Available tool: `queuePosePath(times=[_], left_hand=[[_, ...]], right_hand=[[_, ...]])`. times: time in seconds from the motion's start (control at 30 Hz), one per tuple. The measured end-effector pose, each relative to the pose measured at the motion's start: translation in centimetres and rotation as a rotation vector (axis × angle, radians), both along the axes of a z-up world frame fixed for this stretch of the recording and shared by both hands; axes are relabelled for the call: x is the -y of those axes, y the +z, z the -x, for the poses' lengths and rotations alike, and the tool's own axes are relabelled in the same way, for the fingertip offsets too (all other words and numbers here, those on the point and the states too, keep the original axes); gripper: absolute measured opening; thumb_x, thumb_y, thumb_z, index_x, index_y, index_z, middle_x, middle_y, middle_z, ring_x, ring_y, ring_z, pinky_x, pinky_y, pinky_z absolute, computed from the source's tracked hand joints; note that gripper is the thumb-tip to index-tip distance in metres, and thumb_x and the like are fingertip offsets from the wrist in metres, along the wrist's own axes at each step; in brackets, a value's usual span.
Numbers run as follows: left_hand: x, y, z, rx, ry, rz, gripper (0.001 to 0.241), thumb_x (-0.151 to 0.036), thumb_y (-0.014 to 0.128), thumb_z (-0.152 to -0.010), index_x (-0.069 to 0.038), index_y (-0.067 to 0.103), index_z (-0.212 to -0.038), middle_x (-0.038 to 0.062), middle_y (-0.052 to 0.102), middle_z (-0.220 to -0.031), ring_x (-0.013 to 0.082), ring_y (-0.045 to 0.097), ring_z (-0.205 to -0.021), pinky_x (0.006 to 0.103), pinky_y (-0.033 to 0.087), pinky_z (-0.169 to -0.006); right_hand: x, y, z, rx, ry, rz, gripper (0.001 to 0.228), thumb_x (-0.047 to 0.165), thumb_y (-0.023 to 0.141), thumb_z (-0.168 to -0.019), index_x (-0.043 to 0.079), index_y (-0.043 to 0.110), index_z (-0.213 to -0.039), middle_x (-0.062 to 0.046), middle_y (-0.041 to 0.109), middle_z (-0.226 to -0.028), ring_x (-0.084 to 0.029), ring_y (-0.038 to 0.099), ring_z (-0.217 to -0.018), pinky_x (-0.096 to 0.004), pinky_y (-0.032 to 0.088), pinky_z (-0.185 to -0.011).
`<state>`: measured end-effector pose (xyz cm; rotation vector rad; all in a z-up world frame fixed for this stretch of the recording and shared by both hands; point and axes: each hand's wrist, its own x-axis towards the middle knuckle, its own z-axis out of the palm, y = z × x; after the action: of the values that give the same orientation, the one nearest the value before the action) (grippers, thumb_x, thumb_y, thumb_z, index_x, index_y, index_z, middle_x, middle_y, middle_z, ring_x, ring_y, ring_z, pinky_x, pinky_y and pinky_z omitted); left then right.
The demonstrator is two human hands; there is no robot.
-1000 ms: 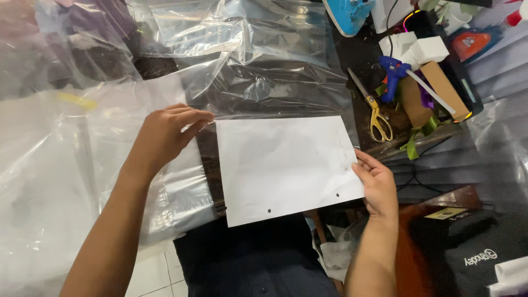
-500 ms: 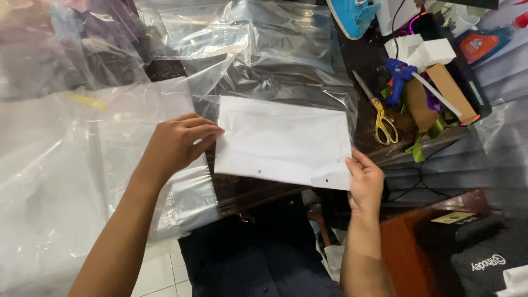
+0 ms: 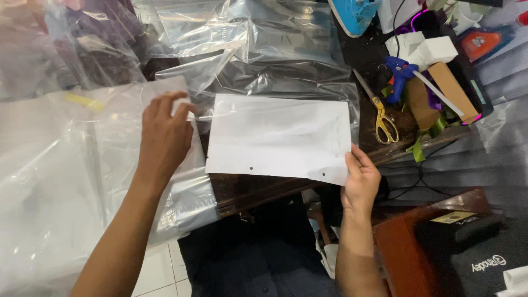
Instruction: The person handles a green ribbon and a sheet of white paper on a table. They use scissors to cut the ribbon into smaller pieces and then use a hot glue gun to apply adhesive to the paper.
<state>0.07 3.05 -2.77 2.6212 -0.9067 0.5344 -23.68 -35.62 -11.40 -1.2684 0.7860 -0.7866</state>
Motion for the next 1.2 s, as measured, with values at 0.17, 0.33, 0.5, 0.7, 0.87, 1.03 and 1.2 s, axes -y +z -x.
queuePosePath(times=[0.17,0.33,0.5,0.7,0.87,1.03,1.2], left_hand=[[-0.8,-1.0,0.1,-0.128,0.234,0.212,0.053,-0.01,0.09,-0.093,-0.002,0.057,-0.133,0.022,0.054,-0.137,0.0483,0.058,-0.132,0.0588,0.055,-0.109],[-0.6,1.1,0.5,-0.307,0.271,0.229,0.042,-0.002,0.083,-0.099,-0.003,0.057,-0.132,0.016,0.078,-0.099,0.0388,0.077,-0.101,0.0511,0.06,-0.091],[-0.7,2.3,0.1,-0.377,0.078,0.56,0.019,0.013,0.067,-0.109,-0.005,0.069,-0.115,0.018,0.056,-0.121,0.0398,0.079,-0.089,0.0407,0.069,-0.072],[-2.1,0.1,-0.5,-0.39,0.15,0.216,0.009,-0.022,0.084,-0.107,-0.018,0.077,-0.11,0.013,0.067,-0.136,0.0469,0.078,-0.103,0.0534,0.067,-0.084],[-2.2,3.4,0.7,-0.298,0.091,0.347,0.007,-0.014,0.081,-0.111,-0.007,0.083,-0.11,0.02,0.069,-0.139,0.0438,0.079,-0.09,0.0503,0.067,-0.079],[-3.1,5.9,0.5,-0.549,-0.092,0.308,0.016,-0.005,0.081,-0.1,-0.014,0.088,-0.11,0.021,0.069,-0.149,0.0469,0.079,-0.094,0.0563,0.066,-0.085],[-4.4,3.0,-1.6,-0.664,0.013,0.307,0.02,-0.006,0.079,-0.103,-0.015,0.086,-0.118,0.011,0.083,-0.113,0.0418,0.079,-0.09,0.046,0.062,-0.074]], right_hand=[[1.5,-0.2,0.3,-0.016,0.032,-0.045,0.032,0.005,0.081,-0.095,-0.002,0.08,-0.126,-0.016,0.081,-0.097,-0.021,0.081,-0.079,-0.034,0.069,-0.072],[4.2,0.3,2.4,-0.015,-0.022,-0.01,0.033,0.007,0.081,-0.094,0.0,0.08,-0.127,-0.013,0.081,-0.098,-0.018,0.081,-0.081,-0.031,0.07,-0.074],[5.6,-0.7,2.8,-0.029,-0.027,-0.05,0.032,0.005,0.08,-0.094,0.0,0.081,-0.125,-0.015,0.081,-0.098,-0.021,0.082,-0.083,-0.032,0.07,-0.077],[3.5,-1.4,1.8,-0.132,0.055,-0.012,0.034,0.0,0.081,-0.09,-0.001,0.081,-0.124,-0.019,0.079,-0.095,-0.024,0.08,-0.079,-0.036,0.068,-0.072],[1.6,-0.1,0.5,-0.127,0.019,0.032,0.031,0.003,0.081,-0.093,0.0,0.082,-0.124,-0.014,0.08,-0.094,-0.019,0.079,-0.077,-0.031,0.067,-0.071],[0.1,0.3,-0.1,-0.099,-0.023,0.0,0.029,0.006,0.081,-0.095,0.0,0.081,-0.124,-0.011,0.081,-0.094,-0.016,0.079,-0.077,-0.029,0.068,-0.071],[0.7,-1.6,-0.2,-0.061,-0.049,0.004,0.028,0.006,0.082,-0.093,0.001,0.081,-0.121,-0.011,0.08,-0.091,-0.018,0.079,-0.074,-0.029,0.068,-0.068]])
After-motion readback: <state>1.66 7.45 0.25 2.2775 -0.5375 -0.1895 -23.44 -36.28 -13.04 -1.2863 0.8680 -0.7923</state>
